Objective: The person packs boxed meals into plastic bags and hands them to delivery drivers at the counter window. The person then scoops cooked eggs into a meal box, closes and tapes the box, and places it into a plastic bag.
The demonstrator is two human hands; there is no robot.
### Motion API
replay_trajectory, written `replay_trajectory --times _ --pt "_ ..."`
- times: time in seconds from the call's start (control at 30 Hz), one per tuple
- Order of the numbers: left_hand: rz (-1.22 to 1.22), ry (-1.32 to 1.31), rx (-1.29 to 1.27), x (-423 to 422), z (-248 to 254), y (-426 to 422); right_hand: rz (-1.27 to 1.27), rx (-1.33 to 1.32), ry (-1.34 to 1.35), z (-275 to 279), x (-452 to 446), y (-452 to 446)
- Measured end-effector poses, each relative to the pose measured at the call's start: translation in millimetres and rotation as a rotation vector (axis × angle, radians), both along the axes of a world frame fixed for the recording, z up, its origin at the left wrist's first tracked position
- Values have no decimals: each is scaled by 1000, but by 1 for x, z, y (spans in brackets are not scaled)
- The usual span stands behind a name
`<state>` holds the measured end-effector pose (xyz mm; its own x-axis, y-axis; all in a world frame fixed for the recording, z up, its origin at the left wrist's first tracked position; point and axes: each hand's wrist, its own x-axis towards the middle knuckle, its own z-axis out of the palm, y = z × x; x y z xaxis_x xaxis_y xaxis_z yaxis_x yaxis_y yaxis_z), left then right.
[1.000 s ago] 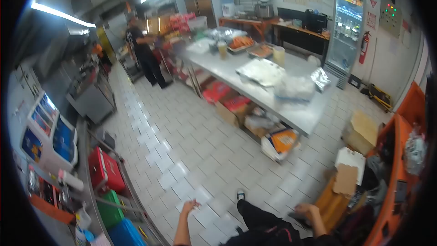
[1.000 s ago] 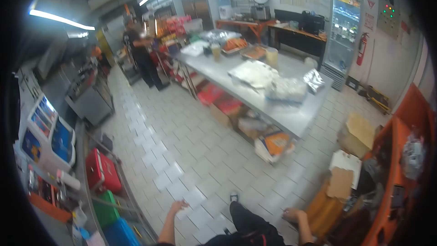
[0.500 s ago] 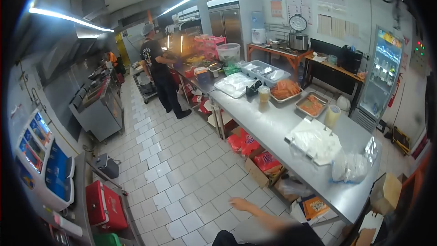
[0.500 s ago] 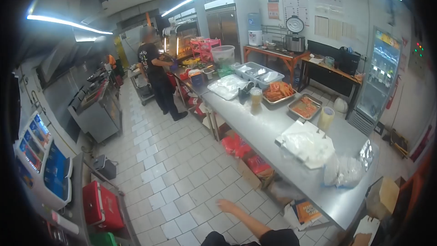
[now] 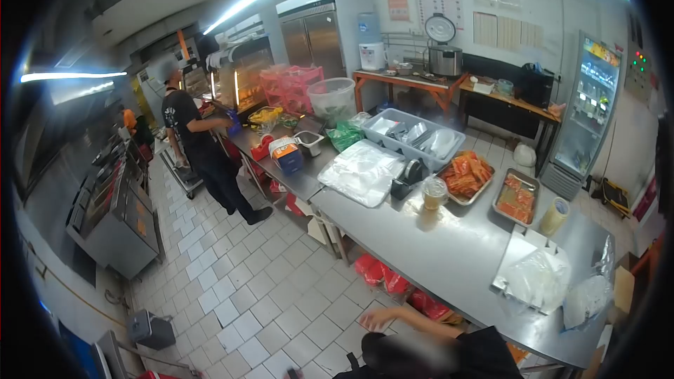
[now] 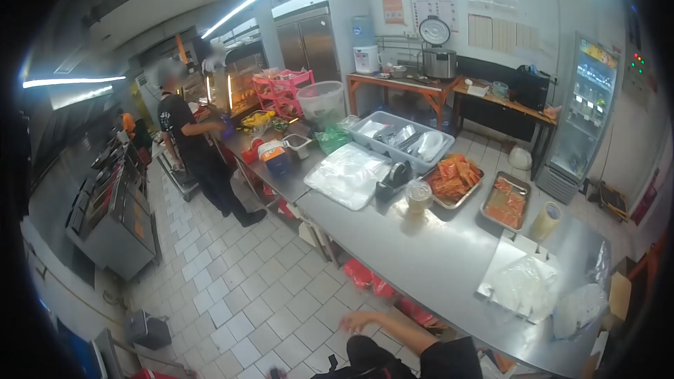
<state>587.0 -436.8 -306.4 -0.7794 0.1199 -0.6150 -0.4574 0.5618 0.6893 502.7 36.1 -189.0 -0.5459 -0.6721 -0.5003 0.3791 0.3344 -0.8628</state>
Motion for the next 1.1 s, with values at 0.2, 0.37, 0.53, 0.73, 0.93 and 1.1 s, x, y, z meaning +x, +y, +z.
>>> replay_trajectory --times 0.2,0.37,0.53,0.73,0.93,1.1 --pt "279 247 623 -336 39 38 -821 116 651 53 -267 136" --pt "29 280 273 -392 131 159 -997 1297 1228 77 -384 190" --pt "33 38 370 -435 152 185 -795 1254 974 96 -438 219" --pt "-176 25 189 -539 176 229 -1034 624 766 129 -452 281" --pt "-735 93 377 -652 256 378 -1396 725 646 204 -440 249" --pt "-830 -148 844 -679 290 489 -1514 867 884 250 -454 217"
